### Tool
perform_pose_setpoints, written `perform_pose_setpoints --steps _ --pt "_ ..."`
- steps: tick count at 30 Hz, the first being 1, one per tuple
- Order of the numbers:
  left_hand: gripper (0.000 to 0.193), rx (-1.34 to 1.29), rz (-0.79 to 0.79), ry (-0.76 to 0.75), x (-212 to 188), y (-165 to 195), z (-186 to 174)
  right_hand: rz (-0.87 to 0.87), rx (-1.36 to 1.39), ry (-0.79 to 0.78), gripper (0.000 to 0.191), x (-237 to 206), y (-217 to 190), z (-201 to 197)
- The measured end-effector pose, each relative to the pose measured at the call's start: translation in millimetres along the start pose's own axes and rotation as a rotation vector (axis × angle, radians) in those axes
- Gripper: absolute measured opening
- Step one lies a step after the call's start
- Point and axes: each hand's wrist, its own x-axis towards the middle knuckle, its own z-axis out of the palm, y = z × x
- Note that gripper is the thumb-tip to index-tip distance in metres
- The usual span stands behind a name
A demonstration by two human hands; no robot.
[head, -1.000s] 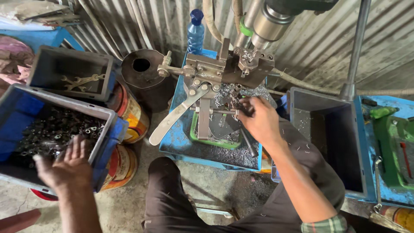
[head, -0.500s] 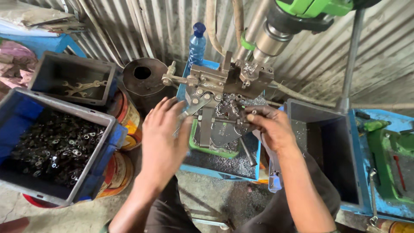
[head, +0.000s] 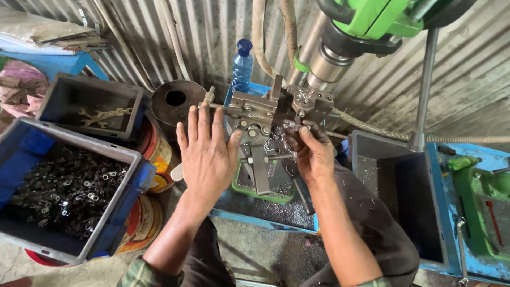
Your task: The person sits at a bench drill press and repeatedly machines small metal fittings: they load a part into the jig, pull the machine lever to drill or tap it, release the part, and drop the finished piece into a bin beside the machine.
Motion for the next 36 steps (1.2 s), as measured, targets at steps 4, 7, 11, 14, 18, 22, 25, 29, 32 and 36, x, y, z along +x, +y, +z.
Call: perform_pose_setpoints --steps 4,7,11,14,18,22,25,29,32,36 --pt "0.062 -0.005 0.022 0.033 7 -7 3 -0.071 -0.025 0.114 0.024 9 1 4" --pt "0.061 -0.012 0.043 0.032 11 -12 7 -0.071 -0.035 0.039 0.028 16 -6 7" --pt "0.060 -0.054 0.053 0.015 27 -19 12 -0.045 -0.189 0.038 0.028 4 -19 11" --pt "0.053 -0.129 0.223 0.070 49 -25 18 -0.066 -0.338 0.145 0.027 -31 -35 21" --pt "0.042 -0.187 0.285 -0.004 75 -35 32 -0.433 -0.648 0.166 0.017 -93 -84 45" --pt "0.041 -0.271 0.338 0.040 74 -44 42 -1.310 -1.116 0.117 0.022 -111 -179 70" --pt "0.041 -0.285 0.354 0.104 73 -45 46 -1.374 -1.349 0.000 0.027 -110 -200 88" --pt "0.042 -0.295 0.365 0.136 75 -44 45 -1.285 -1.613 -0.170 0.033 -115 -171 114" --pt "0.042 -0.281 0.361 0.114 76 -44 43 -1.253 -1.684 -0.196 0.039 -119 -164 129" --pt "0.043 -0.276 0.365 0.140 75 -42 44 -1.095 -1.721 -0.001 0.046 -126 -205 127"
